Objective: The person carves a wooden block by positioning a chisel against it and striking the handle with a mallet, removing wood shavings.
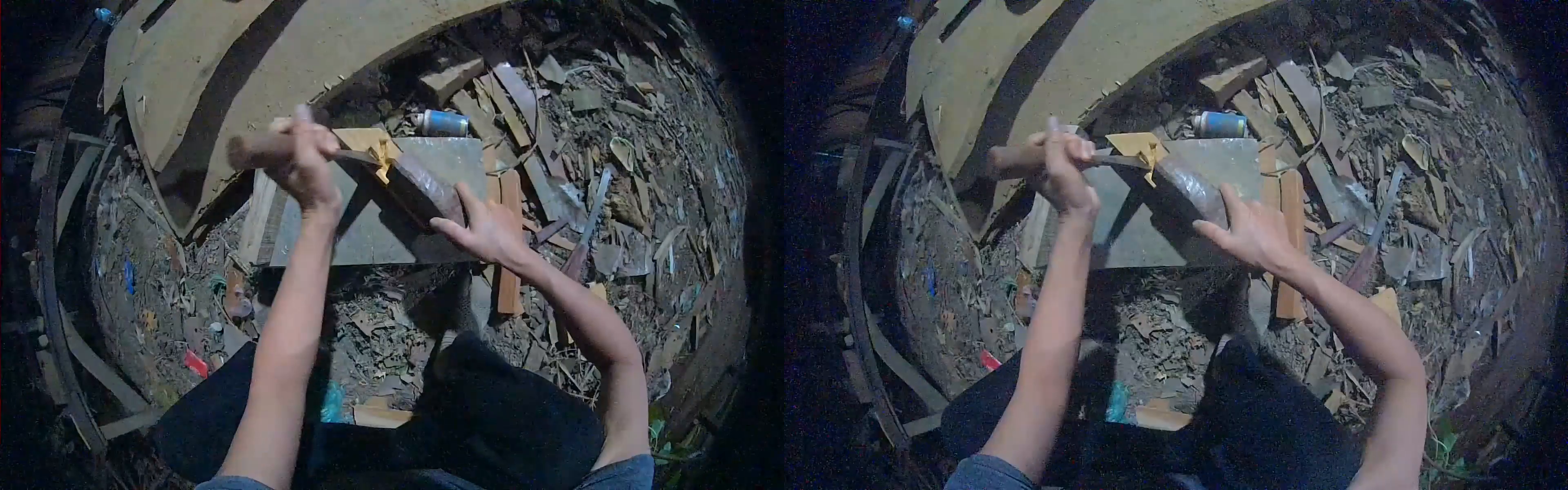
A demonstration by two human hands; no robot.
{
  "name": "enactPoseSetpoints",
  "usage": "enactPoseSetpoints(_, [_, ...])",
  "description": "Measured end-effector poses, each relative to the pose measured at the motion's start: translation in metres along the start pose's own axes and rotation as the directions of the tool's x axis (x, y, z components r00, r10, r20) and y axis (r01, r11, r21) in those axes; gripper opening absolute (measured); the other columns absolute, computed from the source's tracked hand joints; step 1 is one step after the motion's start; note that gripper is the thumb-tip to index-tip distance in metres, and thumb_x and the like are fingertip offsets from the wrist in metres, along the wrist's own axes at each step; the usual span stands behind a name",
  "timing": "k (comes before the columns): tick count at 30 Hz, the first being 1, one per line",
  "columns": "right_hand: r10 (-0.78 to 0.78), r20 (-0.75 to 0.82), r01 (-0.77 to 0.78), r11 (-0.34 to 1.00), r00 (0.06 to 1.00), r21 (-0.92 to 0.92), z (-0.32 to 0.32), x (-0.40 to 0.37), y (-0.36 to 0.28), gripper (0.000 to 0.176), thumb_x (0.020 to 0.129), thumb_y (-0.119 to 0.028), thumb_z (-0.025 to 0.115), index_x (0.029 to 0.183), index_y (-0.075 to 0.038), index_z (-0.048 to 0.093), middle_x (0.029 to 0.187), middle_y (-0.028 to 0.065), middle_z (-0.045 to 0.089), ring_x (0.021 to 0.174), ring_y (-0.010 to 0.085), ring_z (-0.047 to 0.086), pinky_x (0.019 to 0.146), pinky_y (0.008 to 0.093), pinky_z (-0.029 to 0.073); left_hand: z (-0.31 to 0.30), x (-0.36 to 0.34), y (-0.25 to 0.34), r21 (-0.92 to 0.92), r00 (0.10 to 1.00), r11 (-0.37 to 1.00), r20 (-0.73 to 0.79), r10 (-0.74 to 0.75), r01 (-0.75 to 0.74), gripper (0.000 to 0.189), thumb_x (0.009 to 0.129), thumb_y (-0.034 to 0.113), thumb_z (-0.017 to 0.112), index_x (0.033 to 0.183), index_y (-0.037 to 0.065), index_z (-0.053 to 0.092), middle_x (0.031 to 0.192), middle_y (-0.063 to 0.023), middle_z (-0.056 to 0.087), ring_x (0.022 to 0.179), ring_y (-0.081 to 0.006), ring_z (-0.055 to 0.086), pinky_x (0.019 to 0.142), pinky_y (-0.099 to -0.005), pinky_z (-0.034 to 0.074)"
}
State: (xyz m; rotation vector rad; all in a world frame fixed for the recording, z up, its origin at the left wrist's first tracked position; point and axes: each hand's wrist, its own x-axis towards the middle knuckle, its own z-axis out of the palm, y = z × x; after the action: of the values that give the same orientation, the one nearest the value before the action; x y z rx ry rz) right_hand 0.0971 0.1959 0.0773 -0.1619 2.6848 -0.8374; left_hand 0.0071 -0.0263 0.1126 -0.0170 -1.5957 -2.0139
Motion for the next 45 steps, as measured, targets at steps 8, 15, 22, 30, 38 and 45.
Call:
enactPoseSetpoints(8, [-0.054, 0.027, 0.054, 0.999, 0.998, 0.005, 0.004, 0.006, 0.011, 0.069, 0.085, -0.061, 0.054, 0.121, -0.003, 0.042, 0.085, 0.0298, 0.065, 0.082, 0.0474, 0.064, 0.071, 0.0543, 0.049, -0.054, 0.038, -0.013, -0.294, 0.877, 0.933, -0.366, -0.311, 0.208, 0.039, 0.094, 0.04, 0.056, 0.073, 0.016, 0.035, 0.056, 0.0003, 0.038, 0.053, -0.0144, 0.042, 0.059, -0.0366, 0.044])
enactPoseSetpoints(15, [-0.041, 0.035, 0.034, 0.984, 0.999, 0.177, 0.015, 0.015, 0.031, 0.084, 0.083, -0.064, 0.057, 0.136, -0.001, 0.037, 0.101, 0.0284, 0.064, 0.087, 0.0407, 0.066, 0.076, 0.0457, 0.05, 0.016, 0.026, 0.029, -0.172, 0.991, 0.982, -0.1, -0.092, 0.074, 0.023, 0.091, 0.017, 0.065, 0.081, 0.011, 0.044, 0.053, 0.0022, 0.042, 0.043, -0.0076, 0.039, 0.039, -0.0244, 0.036])
enactPoseSetpoints(22, [0.023, 0.169, -0.07, 0.958, 0.985, 0.279, -0.001, 0.008, 0.017, 0.084, 0.084, -0.06, 0.06, 0.137, 0.001, 0.036, 0.115, 0.0311, 0.06, 0.106, 0.042, 0.06, 0.089, 0.0443, 0.046, 0.038, 0.016, 0.015, -0.038, 1.0, 0.999, 0.014, -0.004, 0.004, 0.023, 0.091, 0.012, 0.064, 0.082, 0.01, 0.044, 0.053, 0.001, 0.043, 0.041, -0.0071, 0.039, 0.038, -0.0248, 0.035])
enactPoseSetpoints(30, [-0.02, 0.131, -0.009, 0.976, 0.991, 0.219, -0.002, 0.009, 0.017, 0.082, 0.085, -0.058, 0.059, 0.137, 0.001, 0.036, 0.114, 0.0317, 0.06, 0.107, 0.0434, 0.059, 0.09, 0.0445, 0.046, 0.038, 0.017, -0.007, 0.078, 0.998, 0.996, 0.04, 0.04, -0.043, 0.021, 0.089, 0.014, 0.067, 0.078, 0.007, 0.05, 0.057, 0.0, 0.051, 0.046, -0.008, 0.046, 0.045, -0.0248, 0.039])
enactPoseSetpoints(38, [0.036, 0.158, -0.124, 0.794, 0.987, 0.595, -0.017, 0.02, 0.012, 0.078, 0.084, -0.058, 0.061, 0.131, 0.002, 0.045, 0.107, 0.0207, 0.065, 0.087, 0.03, 0.066, 0.076, 0.0416, 0.051, 0.034, -0.004, -0.015, 0.221, 0.987, 0.963, 0.084, 0.138, -0.153, 0.022, 0.085, 0.015, 0.072, 0.071, 0.006, 0.057, 0.065, 0.0012, 0.059, 0.06, -0.0081, 0.055, 0.059, -0.0267, 0.042])
enactPoseSetpoints(45, [-0.481, -0.591, 0.642, 0.762, 0.648, 0.084, -0.126, -0.033, -0.1, 0.052, 0.083, -0.033, 0.066, 0.119, -0.001, 0.046, 0.095, 0.0153, 0.063, 0.086, 0.0241, 0.064, 0.074, 0.0365, 0.05, -0.007, -0.009, -0.056, 0.627, 0.907, 0.659, 0.337, 0.252, -0.415, 0.018, 0.086, 0.022, 0.067, 0.093, 0.006, 0.063, 0.091, -0.0095, 0.064, 0.092, -0.0223, 0.06, 0.08, -0.0373, 0.046])
